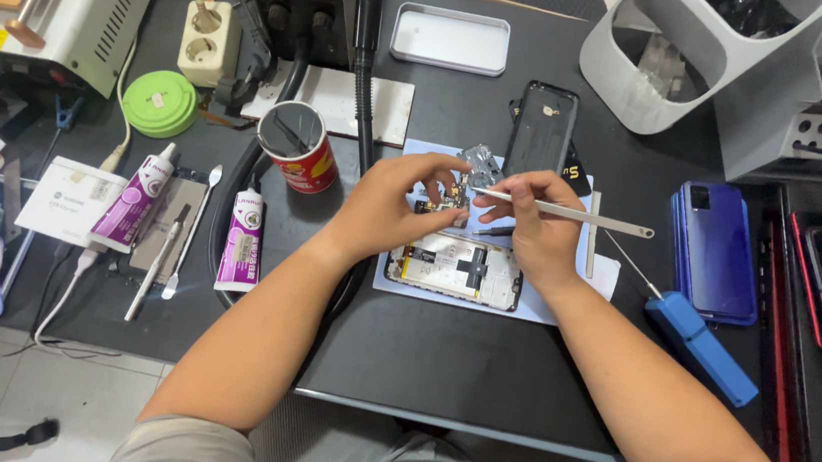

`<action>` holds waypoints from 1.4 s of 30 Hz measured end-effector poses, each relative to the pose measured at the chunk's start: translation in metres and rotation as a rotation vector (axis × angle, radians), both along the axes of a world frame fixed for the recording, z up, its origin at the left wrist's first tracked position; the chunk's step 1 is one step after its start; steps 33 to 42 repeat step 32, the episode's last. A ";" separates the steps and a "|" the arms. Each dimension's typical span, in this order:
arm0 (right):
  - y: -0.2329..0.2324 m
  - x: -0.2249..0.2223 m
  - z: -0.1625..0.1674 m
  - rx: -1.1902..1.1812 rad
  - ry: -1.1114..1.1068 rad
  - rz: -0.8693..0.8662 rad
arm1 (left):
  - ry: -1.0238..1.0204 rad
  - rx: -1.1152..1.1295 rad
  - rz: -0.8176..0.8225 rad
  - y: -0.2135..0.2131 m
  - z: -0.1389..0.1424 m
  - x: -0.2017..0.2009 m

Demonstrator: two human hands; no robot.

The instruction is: The person uses tweezers to manipulate small components on a disassembled smartphone motherboard. They carefully lift and reposition tiny parts while the phone frame and other tools remain on the workbench.

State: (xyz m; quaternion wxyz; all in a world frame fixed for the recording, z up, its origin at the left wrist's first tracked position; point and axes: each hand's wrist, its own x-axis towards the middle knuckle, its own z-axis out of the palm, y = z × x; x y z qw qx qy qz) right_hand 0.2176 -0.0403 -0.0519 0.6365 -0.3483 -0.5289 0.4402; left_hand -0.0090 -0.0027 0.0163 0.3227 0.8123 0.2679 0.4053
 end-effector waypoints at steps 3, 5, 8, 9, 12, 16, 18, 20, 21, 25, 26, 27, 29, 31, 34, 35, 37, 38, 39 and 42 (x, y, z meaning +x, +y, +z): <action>0.000 -0.001 0.001 0.002 -0.004 -0.014 | 0.001 -0.012 0.001 0.001 -0.001 -0.001; 0.000 0.000 0.003 -0.014 -0.018 -0.018 | -0.005 -0.007 -0.001 0.002 -0.001 -0.001; 0.000 0.001 0.004 -0.019 -0.007 -0.015 | -0.010 0.002 -0.012 0.002 -0.001 0.000; -0.001 0.000 0.005 -0.020 0.002 -0.011 | -0.011 0.002 -0.015 0.001 -0.001 0.000; -0.001 0.000 0.005 -0.023 -0.009 -0.024 | -0.010 -0.025 -0.015 0.000 -0.001 0.001; -0.002 0.000 0.005 -0.029 -0.005 -0.015 | 0.006 -0.011 0.001 -0.001 -0.001 0.000; -0.002 0.002 0.006 -0.034 -0.005 -0.006 | 0.006 -0.005 0.001 0.000 -0.002 0.000; -0.004 0.002 0.004 -0.035 -0.023 -0.009 | -0.008 -0.003 -0.012 0.000 -0.004 0.001; -0.004 0.002 0.004 -0.030 -0.032 -0.011 | -0.014 0.003 -0.019 0.002 -0.003 0.001; -0.002 0.001 0.003 -0.014 -0.025 -0.002 | 0.001 -0.034 -0.020 0.001 -0.001 0.001; 0.000 0.000 0.004 -0.001 -0.021 0.004 | 0.002 -0.028 -0.025 0.000 0.000 0.001; -0.001 0.000 0.004 0.007 -0.017 0.010 | 0.003 -0.028 -0.030 -0.001 0.000 0.001; -0.001 0.000 0.003 0.006 -0.036 -0.001 | 0.000 -0.009 -0.042 0.000 0.000 0.001; -0.001 0.000 0.001 -0.003 -0.044 -0.001 | 0.007 -0.012 -0.041 0.000 -0.002 0.001; -0.001 0.000 0.001 -0.007 -0.044 0.000 | 0.013 -0.022 -0.038 0.001 -0.003 0.001; -0.001 0.000 0.001 -0.007 -0.044 0.000 | 0.013 -0.022 -0.038 0.001 -0.003 0.001; -0.001 0.000 0.001 -0.007 -0.044 0.000 | 0.013 -0.022 -0.038 0.001 -0.003 0.001; -0.001 0.000 0.001 -0.007 -0.044 0.000 | 0.013 -0.022 -0.038 0.001 -0.003 0.001; -0.001 0.000 0.001 -0.007 -0.044 0.000 | 0.013 -0.022 -0.038 0.001 -0.003 0.001; -0.001 0.000 0.001 -0.007 -0.044 0.000 | 0.013 -0.022 -0.038 0.001 -0.003 0.001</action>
